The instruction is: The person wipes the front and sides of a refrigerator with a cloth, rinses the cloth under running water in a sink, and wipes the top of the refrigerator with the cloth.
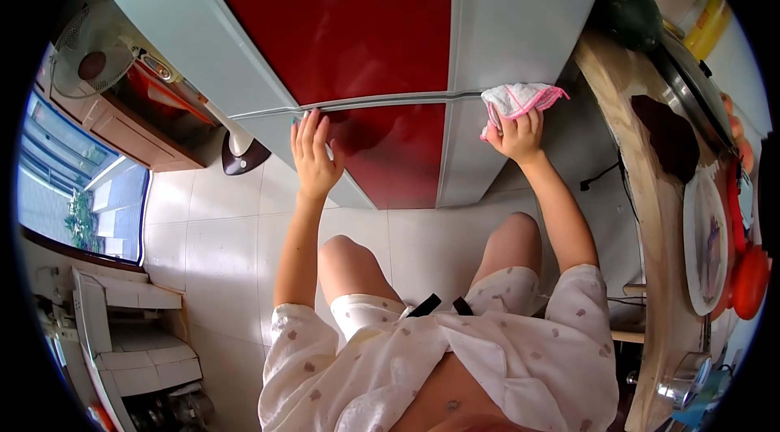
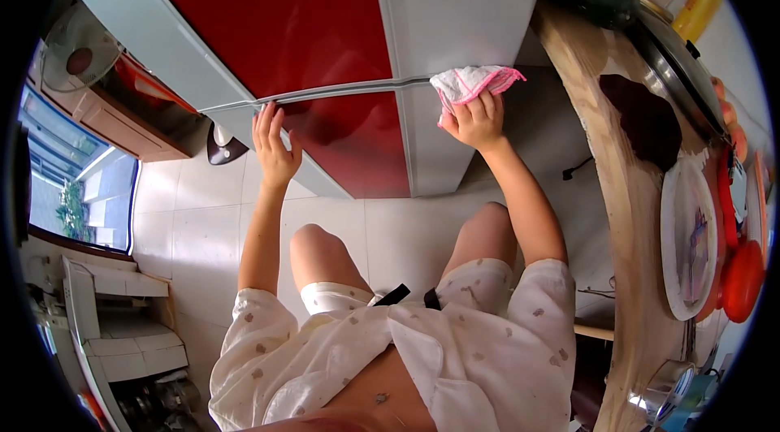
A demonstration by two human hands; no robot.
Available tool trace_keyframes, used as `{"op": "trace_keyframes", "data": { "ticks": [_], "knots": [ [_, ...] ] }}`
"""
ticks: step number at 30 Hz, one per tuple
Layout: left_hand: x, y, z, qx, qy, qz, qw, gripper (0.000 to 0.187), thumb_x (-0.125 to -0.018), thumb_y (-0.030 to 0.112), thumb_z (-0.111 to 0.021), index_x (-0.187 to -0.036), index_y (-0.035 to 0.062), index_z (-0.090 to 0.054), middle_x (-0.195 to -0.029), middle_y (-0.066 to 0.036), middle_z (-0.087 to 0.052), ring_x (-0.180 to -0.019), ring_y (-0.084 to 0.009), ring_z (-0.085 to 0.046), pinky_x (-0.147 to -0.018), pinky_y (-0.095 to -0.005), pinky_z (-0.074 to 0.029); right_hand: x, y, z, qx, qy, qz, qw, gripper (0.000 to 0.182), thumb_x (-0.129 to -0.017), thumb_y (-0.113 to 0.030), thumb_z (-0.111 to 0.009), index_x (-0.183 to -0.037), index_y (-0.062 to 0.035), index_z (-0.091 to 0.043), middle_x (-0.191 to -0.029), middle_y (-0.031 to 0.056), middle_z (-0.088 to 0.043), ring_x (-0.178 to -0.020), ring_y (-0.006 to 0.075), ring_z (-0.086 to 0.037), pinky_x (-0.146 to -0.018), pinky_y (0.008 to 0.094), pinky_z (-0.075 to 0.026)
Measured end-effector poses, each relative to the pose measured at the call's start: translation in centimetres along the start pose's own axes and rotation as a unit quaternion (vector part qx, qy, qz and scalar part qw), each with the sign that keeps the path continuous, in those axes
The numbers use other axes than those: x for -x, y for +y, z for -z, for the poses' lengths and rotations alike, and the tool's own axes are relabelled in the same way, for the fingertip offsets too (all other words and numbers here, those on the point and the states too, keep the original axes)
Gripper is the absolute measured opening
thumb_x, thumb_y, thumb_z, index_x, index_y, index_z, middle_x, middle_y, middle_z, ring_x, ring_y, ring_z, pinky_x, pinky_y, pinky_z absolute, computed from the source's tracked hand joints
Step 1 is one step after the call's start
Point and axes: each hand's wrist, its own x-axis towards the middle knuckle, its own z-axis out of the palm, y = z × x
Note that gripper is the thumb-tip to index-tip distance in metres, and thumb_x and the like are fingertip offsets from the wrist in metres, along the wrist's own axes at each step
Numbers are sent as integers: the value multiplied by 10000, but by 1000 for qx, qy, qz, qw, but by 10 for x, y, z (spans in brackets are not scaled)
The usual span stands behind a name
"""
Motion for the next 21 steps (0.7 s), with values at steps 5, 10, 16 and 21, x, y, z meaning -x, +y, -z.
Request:
{"op": "trace_keyframes", "data": {
  "ticks": [5,10,16,21],
  "knots": [
    [-7,9,1,-26,15,20,999,408,-688,44,-515,-1092,-1,-480,-1162,-145,-467,-1070,-290,-446,-914,-435,-333,-41,-47,-21,-21,9,-9,1000,324,-675,-254,-579,-963,-106,-564,-1074,66,-453,-970,258,-451,-746,395,-388],
    [-7,13,-4,-73,27,35,996,343,-691,51,-507,-1029,-4,-525,-1156,-139,-473,-1058,-281,-456,-895,-414,-355,-47,-72,-30,-35,-7,26,999,243,-705,-293,-548,-900,-159,-602,-1043,48,-499,-1022,231,-430,-847,420,-359],
    [-11,14,2,-73,18,32,997,345,-681,54,-512,-1022,1,-527,-1154,-137,-476,-1064,-284,-453,-883,-408,-366,0,-10,-10,35,-132,65,989,327,-751,-344,-501,-1010,-156,-569,-1104,86,-490,-1047,306,-432,-868,510,-307],
    [-13,18,4,-4,6,63,998,341,-671,37,-534,-1009,-3,-516,-1183,-156,-443,-1088,-320,-426,-899,-404,-358,-17,-61,-31,8,-169,44,985,333,-770,-397,-500,-1044,-211,-536,-1093,50,-492,-1028,240,-448,-858,449,-319]
  ]
}}
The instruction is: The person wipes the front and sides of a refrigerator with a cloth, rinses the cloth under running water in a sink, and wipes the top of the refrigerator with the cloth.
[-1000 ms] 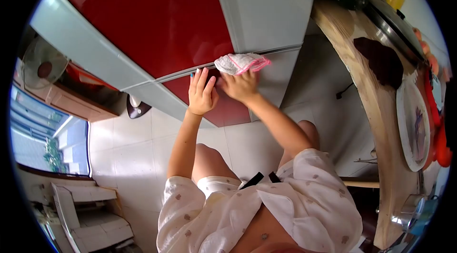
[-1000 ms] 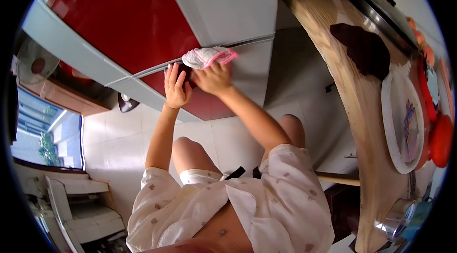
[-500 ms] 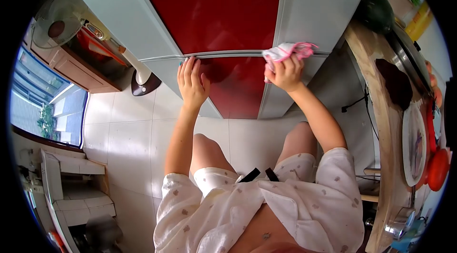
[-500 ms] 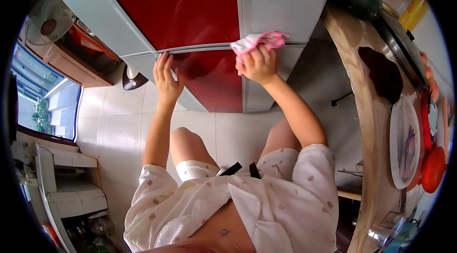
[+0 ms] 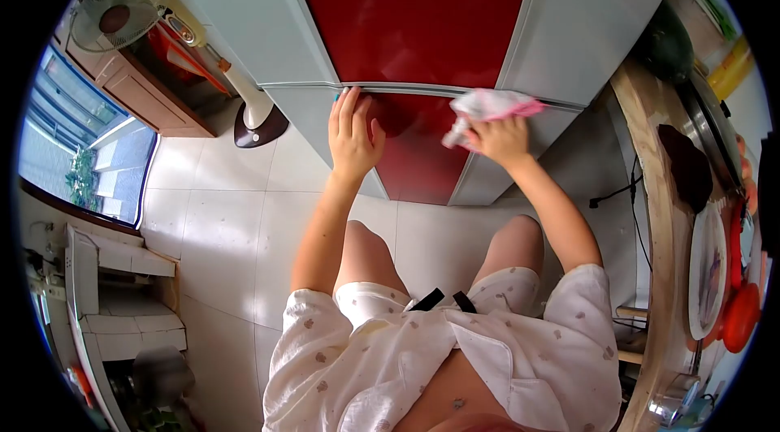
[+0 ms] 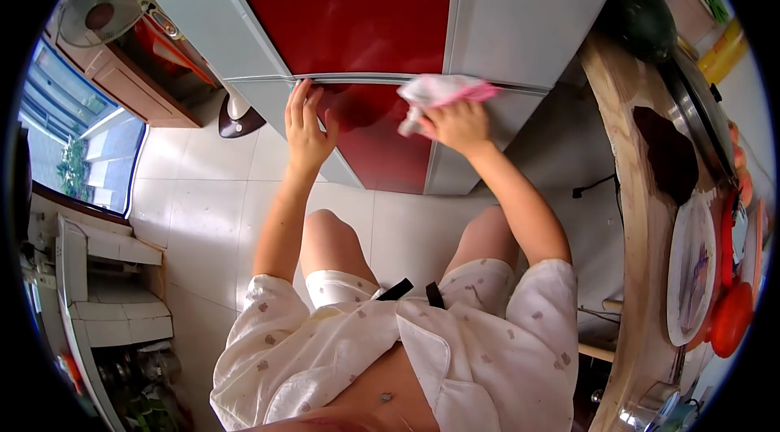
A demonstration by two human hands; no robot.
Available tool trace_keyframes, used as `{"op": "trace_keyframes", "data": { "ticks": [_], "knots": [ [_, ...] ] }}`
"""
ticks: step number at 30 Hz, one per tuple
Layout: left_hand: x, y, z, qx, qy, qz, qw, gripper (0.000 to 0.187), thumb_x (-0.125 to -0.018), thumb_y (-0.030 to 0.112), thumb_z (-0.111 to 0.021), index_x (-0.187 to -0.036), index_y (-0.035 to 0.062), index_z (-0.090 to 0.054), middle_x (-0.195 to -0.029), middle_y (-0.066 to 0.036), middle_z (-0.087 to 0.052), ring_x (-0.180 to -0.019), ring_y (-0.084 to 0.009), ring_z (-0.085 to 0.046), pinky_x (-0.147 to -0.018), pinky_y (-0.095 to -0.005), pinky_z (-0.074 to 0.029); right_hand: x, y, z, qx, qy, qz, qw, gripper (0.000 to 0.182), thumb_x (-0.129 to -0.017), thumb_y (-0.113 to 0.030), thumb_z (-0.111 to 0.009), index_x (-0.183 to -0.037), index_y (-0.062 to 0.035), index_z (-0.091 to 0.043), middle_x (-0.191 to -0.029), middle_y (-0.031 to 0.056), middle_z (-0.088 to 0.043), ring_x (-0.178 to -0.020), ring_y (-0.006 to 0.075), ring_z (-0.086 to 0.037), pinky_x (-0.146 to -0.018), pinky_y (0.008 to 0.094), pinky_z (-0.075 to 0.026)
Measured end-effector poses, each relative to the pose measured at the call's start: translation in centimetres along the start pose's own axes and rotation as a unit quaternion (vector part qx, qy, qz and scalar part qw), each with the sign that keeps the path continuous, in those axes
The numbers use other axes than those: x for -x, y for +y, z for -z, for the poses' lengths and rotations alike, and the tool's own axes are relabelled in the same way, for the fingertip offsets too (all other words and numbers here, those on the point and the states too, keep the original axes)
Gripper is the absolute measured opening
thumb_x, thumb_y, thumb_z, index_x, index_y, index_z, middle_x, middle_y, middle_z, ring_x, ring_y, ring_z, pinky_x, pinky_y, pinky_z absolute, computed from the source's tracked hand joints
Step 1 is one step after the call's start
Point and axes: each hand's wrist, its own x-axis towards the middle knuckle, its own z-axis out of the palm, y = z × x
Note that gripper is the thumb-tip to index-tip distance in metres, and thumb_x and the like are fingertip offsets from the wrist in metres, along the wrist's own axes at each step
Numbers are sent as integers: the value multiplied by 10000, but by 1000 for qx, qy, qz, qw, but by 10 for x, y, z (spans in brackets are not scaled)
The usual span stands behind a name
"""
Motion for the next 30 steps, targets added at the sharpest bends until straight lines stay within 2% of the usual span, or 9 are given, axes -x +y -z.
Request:
{"op": "trace_keyframes", "data": {
  "ticks": [3,8,11,13,17,18,23,26,30],
  "knots": [
    [4,4,6,56,-16,26,998,321,-681,-19,-523,-1000,-5,-497,-1201,-174,-412,-1105,-340,-407,-911,-403,-349,-48,-42,-6,23,-35,56,998,420,-782,-434,-479,-1152,-235,-484,-1067,-5,-519,-1027,160,-451,-929,350,-298],
    [22,4,5,206,49,184,960,278,-699,-64,-469,-968,-3,-495,-1162,-171,-416,-1090,-306,-411,-885,-374,-375,-108,-88,-2,-12,-41,97,994,519,-777,-478,-448,-1211,-197,-405,-1150,-67,-461,-1109,125,-373,-975,345,-259],
    [26,9,4,295,83,287,907,272,-715,-59,-449,-977,5,-480,-1139,-154,-417,-1073,-275,-418,-866,-364,-394,-95,-81,-3,-34,-73,93,992,461,-769,-434,-481,-1160,-192,-446,-1107,-64,-491,-1046,126,-426,-966,348,-270],
    [32,8,8,303,19,315,899,299,-738,-69,-443,-1022,23,-459,-1170,-128,-407,-1065,-220,-440,-896,-342,-390,-72,-65,-2,-51,-67,51,995,369,-715,-312,-556,-1061,-196,-506,-1008,-26,-541,-907,133,-503,-877,372,-337],
    [45,3,11,231,-53,317,918,290,-758,-63,-443,-1032,32,-461,-1251,-95,-376,-1140,-228,-400,-907,-356,-379,-1,-6,18,-4,-56,-57,997,505,-662,-331,-585,-1132,-170,-492,-1184,50,-430,-1122,250,-369,-858,572,-249],
    [51,-1,10,241,-56,326,913,293,-760,-55,-453,-1038,36,-464,-1290,-80,-354,-1159,-233,-387,-912,-364,-375,23,9,8,2,8,-69,998,504,-678,-336,-561,-1143,-155,-489,-1160,74,-450,-1129,282,-354,-848,607,-230],
    [58,-1,15,271,-79,345,895,287,-760,-19,-455,-1042,37,-473,-1307,-120,-333,-1171,-285,-359,-886,-365,-380,32,4,-6,0,24,-180,983,420,-759,-367,-459,-1114,-154,-530,-957,115,-527,-926,292,-483,-802,492,-323],
    [63,-2,14,268,-88,364,888,269,-770,-7,-455,-1032,45,-489,-1308,-125,-331,-1165,-282,-367,-873,-356,-385,-47,-42,-4,-51,28,-23,998,354,-722,-370,-546,-1018,-178,-562,-902,14,-538,-822,178,-505,-719,365,-396],
    [88,-14,16,252,-88,403,876,227,-782,9,-456,-996,46,-520,-1268,-133,-360,-1130,-269,-400,-864,-353,-390,-93,-99,-23,-41,-24,40,998,419,-737,-317,-519,-1125,-166,-472,-1078,-38,-504,-1005,97,-442,-914,319,-306]
  ]
}}
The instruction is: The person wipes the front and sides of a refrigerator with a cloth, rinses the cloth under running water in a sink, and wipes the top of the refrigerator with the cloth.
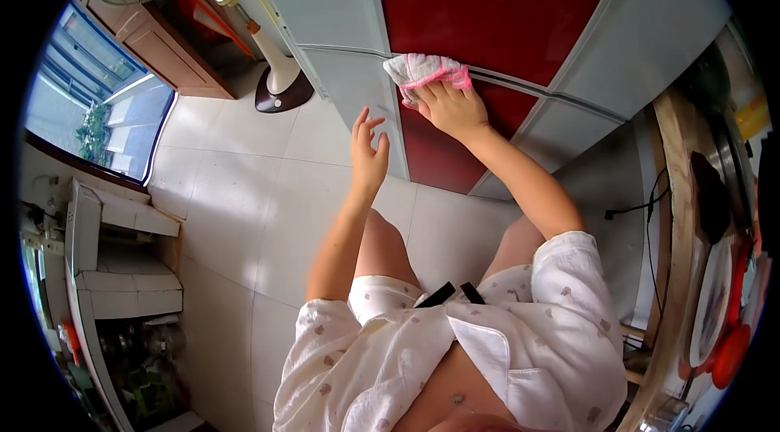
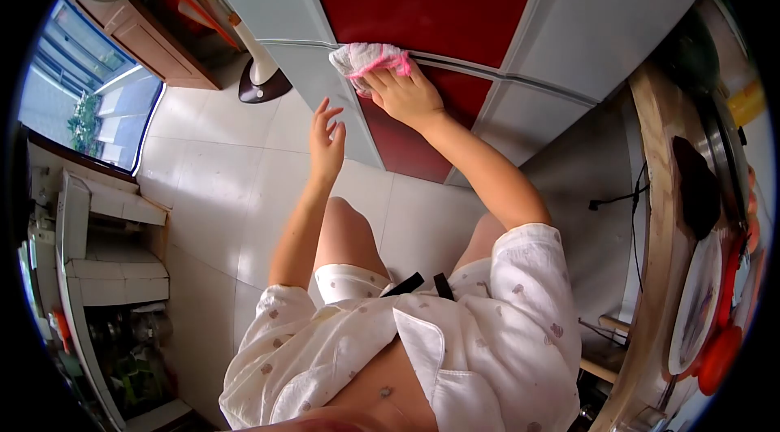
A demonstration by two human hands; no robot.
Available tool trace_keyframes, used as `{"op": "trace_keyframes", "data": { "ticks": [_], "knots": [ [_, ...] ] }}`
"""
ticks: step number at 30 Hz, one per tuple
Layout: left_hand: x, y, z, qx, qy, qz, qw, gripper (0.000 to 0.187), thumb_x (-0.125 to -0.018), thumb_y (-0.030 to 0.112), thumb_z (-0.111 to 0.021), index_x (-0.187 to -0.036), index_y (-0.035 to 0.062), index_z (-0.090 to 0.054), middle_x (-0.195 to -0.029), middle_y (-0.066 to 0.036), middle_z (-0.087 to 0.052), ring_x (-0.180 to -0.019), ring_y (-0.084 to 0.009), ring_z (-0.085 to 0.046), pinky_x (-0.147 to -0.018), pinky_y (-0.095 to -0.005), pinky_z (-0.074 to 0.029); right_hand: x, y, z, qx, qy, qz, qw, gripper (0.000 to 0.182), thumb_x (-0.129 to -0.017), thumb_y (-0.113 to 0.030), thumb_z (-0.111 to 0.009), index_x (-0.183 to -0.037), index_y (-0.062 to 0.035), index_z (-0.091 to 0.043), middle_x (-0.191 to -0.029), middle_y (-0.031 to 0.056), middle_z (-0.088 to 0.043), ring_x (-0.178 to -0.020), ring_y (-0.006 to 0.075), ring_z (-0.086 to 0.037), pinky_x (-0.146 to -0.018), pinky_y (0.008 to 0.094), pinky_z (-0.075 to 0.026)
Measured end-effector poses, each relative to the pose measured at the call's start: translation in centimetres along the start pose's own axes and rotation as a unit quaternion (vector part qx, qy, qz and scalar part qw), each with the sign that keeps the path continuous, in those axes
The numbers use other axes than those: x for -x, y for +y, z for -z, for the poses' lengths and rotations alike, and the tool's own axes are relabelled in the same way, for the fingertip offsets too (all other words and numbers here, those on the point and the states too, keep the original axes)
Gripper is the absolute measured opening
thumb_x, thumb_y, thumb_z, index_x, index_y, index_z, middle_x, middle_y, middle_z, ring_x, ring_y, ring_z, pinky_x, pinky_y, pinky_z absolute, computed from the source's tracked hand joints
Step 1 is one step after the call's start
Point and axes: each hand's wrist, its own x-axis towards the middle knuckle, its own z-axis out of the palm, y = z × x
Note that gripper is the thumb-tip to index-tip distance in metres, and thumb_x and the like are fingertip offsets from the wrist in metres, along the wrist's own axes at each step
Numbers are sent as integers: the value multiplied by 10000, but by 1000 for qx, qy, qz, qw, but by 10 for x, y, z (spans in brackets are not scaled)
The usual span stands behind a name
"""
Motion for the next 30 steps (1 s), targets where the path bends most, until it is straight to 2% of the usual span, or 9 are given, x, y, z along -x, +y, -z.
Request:
{"op": "trace_keyframes", "data": {
  "ticks": [7,10,13,15,18,22,25,28,30],
  "knots": [
    [31,-24,2,35,-12,75,996,186,-786,18,-455,-947,39,-546,-1213,-122,-395,-1076,-240,-440,-812,-330,-432,95,-1,-29,-36,-135,271,952,417,-784,-188,-440,-1199,-159,-420,-1201,-53,-456,-1097,88,-397,-972,281,-255],
    [36,-25,5,40,-22,78,996,164,-791,3,-441,-901,30,-560,-1161,-108,-434,-1026,-210,-469,-769,-304,-451,80,8,-12,-13,-282,162,946,406,-778,-195,-453,-1182,-160,-444,-1182,-52,-468,-1026,105,-438,-955,317,-273],
    [13,-1,15,76,-1,21,997,181,-797,-28,-414,-890,30,-559,-1130,-107,-458,-968,-194,-496,-758,-291,-449,7,39,41,-22,-33,31,999,477,-742,-275,-494,-1194,-130,-443,-1136,9,-500,-958,136,-462,-901,443,-289],
    [-10,36,24,75,25,-37,996,180,-807,-52,-394,-890,12,-541,-1041,-99,-514,-896,-174,-524,-752,-284,-445,-29,48,69,-67,-3,-63,996,512,-742,-320,-477,-1202,-97,-445,-1152,47,-496,-1005,172,-454,-886,479,-272],
    [-28,95,43,255,6,3,967,139,-853,10,-387,-924,-39,-495,-874,-114,-568,-836,-172,-553,-786,-306,-442,-63,45,92,-291,103,-126,943,530,-807,-325,-338,-1208,14,-410,-1233,206,-399,-1133,445,-330,-932,542,-165],
    [-41,160,76,347,-134,215,903,601,-862,517,-308,-1165,14,-437,-1102,-152,-518,-979,-226,-510,-850,-376,-394,-87,8,130,-689,15,-254,679,506,-854,-309,-318,-1239,18,-355,-1283,187,-358,-1202,363,-304,-969,479,-196],
    [-38,203,111,439,-191,325,816,615,-839,549,-330,-1152,33,-446,-1146,-127,-494,-1057,-253,-465,-886,-409,-371,-150,1,191,-881,9,-468,66,426,-882,-308,-353,-1177,-7,-415,-1228,138,-433,-1129,267,-415,-958,372,-314],
    [-32,278,150,466,-166,362,790,535,-818,486,-442,-1165,78,-438,-1155,-114,-487,-1087,-262,-444,-920,-454,-335,-198,23,243,-874,-63,-450,-172,486,-867,-364,-319,-1196,-16,-400,-1207,142,-449,-1117,274,-423,-957,394,-321],
    [-35,318,169,466,-155,380,784,533,-809,489,-452,-1168,95,-441,-1148,-107,-497,-1099,-259,-434,-929,-466,-316,-227,37,279,-859,-108,-445,-228,496,-860,-370,-314,-1197,-16,-401,-1210,145,-446,-1116,276,-423,-959,393,-320]
  ]
}}
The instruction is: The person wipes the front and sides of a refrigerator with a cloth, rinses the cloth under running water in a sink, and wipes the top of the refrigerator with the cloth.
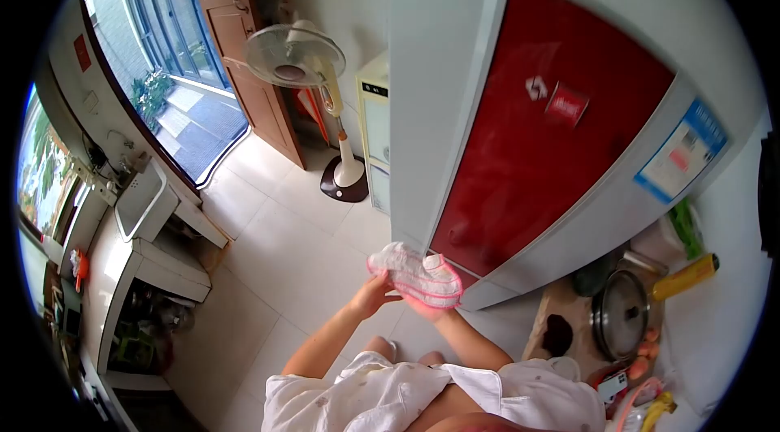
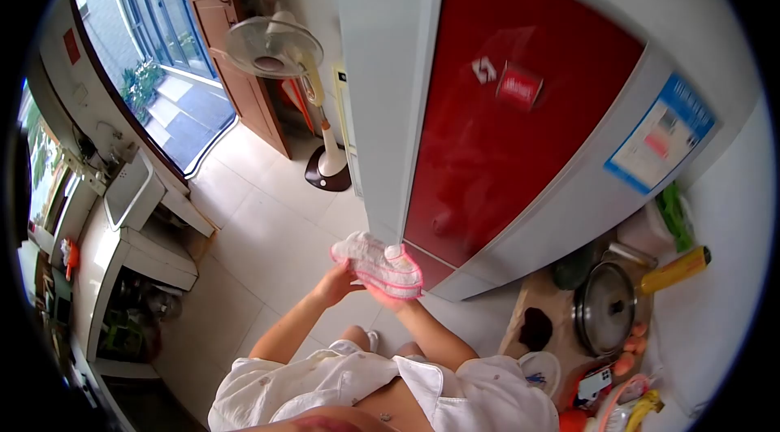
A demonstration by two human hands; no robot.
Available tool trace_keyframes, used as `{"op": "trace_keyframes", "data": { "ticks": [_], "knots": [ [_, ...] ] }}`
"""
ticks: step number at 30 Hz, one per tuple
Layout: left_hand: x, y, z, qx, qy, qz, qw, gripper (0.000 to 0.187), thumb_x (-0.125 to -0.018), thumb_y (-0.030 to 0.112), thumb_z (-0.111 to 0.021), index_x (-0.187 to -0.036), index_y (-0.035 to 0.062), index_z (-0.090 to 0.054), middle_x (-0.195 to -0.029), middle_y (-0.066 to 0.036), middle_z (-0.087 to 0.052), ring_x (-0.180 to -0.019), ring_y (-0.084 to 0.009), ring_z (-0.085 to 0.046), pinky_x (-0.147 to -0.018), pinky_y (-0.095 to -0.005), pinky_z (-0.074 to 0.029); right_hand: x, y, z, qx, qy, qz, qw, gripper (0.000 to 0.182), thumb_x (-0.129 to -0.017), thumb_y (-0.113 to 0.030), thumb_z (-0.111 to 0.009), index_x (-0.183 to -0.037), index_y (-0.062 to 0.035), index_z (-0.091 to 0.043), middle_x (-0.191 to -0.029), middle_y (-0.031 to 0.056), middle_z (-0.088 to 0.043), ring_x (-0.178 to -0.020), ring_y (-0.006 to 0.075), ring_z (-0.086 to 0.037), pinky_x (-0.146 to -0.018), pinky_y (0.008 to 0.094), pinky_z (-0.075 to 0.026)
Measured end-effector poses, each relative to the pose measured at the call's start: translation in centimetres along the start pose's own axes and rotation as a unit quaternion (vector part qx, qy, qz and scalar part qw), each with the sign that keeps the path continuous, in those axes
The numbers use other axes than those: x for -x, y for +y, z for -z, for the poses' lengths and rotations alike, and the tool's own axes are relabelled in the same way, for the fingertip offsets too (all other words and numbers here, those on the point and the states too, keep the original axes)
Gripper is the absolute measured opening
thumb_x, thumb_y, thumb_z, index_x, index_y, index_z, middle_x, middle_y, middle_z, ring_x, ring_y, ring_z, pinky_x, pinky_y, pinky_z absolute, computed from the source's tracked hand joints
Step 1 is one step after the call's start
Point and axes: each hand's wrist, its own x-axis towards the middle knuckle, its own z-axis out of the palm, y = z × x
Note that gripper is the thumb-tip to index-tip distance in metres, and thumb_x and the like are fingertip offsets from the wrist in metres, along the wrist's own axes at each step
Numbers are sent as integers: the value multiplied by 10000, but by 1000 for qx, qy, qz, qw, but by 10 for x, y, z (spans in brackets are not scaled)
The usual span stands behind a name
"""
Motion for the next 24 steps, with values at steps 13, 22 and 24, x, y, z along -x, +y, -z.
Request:
{"op": "trace_keyframes", "data": {
  "ticks": [13,22,24],
  "knots": [
    [46,139,32,113,29,-257,959,327,-852,251,-460,-1118,60,-475,-1051,-47,-558,-979,-196,-517,-834,-365,-395,-64,32,-77,56,25,-65,996,748,-786,-587,-361,-1281,-30,-301,-1311,167,-322,-1210,314,-308,-1010,475,-190],
    [49,238,126,-169,155,-209,951,216,-829,115,-486,-1002,-11,-521,-1017,-56,-566,-900,-181,-551,-754,-297,-437,-152,101,-87,79,25,-9,997,599,-809,-460,-426,-1293,-126,-307,-1310,84,-349,-1196,262,-334,-988,439,-238],
    [38,249,135,-346,193,-192,898,237,-802,126,-509,-970,-41,-530,-1041,-98,-560,-926,-247,-545,-775,-316,-429,-161,108,-89,59,20,13,998,586,-816,-458,-418,-1291,-132,-311,-1309,79,-351,-1194,261,-337,-984,438,-246]
  ]
}}
